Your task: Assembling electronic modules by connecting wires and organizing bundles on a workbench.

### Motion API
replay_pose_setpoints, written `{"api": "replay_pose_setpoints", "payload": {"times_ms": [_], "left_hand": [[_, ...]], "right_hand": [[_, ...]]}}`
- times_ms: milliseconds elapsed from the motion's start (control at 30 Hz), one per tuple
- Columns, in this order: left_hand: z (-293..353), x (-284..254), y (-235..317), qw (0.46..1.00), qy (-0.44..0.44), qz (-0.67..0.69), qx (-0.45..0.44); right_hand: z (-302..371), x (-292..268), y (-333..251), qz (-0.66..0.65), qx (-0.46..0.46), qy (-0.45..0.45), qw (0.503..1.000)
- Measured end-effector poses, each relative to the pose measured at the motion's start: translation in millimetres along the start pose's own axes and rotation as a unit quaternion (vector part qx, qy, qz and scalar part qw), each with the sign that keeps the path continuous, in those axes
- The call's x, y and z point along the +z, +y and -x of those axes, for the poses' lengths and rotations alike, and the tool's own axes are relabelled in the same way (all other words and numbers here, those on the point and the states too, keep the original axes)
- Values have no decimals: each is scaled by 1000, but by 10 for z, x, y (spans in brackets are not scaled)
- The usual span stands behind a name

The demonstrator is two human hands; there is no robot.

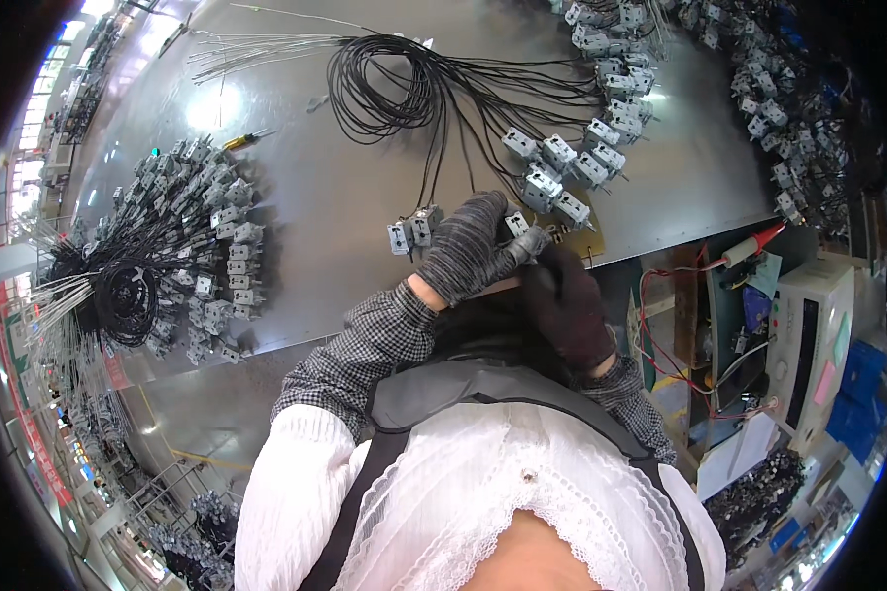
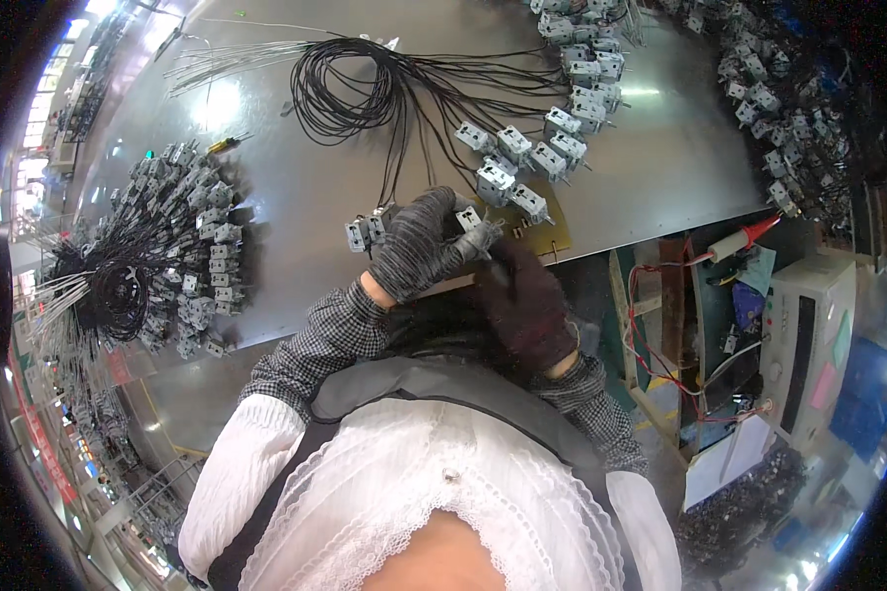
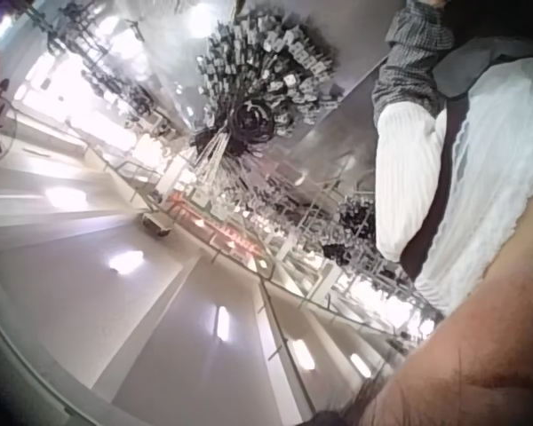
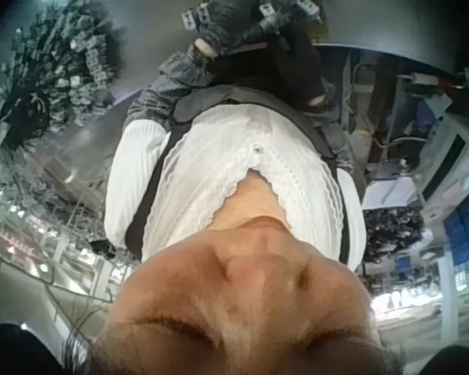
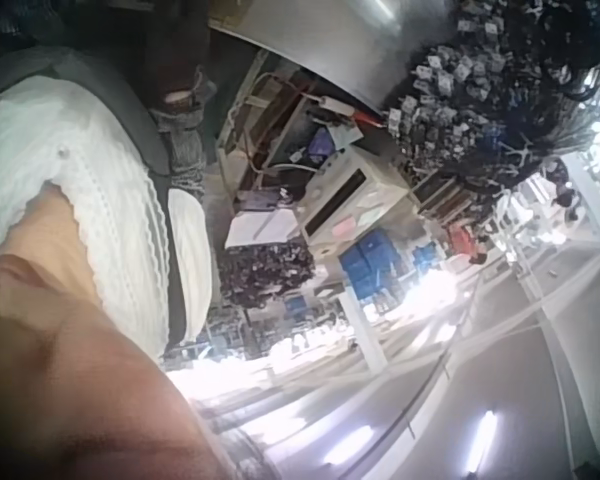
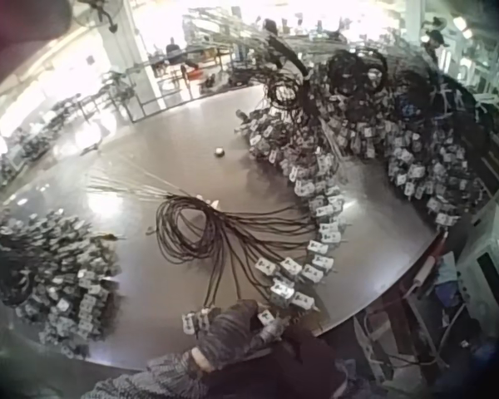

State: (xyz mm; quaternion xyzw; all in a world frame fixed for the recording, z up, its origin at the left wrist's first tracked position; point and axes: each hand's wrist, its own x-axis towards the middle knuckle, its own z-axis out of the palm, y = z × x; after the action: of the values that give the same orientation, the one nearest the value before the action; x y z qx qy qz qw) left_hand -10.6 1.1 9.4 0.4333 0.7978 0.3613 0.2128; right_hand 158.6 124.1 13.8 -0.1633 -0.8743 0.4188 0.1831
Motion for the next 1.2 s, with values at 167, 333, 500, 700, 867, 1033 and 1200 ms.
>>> {"api": "replay_pose_setpoints", "payload": {"times_ms": [167,333,500,700,867,1033,1200], "left_hand": [[-40,269,43,953,78,293,-7],[77,-361,237,974,167,-120,100],[245,-664,-147,961,-55,-271,-14],[111,-351,-190,982,59,-175,40],[-5,-286,-248,996,3,-69,61],[-75,-342,-306,994,-30,-87,65],[-67,-277,-176,986,-29,-154,65]], "right_hand": [[208,89,410,-863,307,-85,392],[196,39,360,-593,301,-113,739],[65,-7,3,-667,395,-120,620],[-255,53,244,-91,-102,-34,990],[-268,79,190,-190,93,-4,977],[-143,-117,39,-198,151,-65,966],[-127,-197,-131,-96,104,-68,988]]}}
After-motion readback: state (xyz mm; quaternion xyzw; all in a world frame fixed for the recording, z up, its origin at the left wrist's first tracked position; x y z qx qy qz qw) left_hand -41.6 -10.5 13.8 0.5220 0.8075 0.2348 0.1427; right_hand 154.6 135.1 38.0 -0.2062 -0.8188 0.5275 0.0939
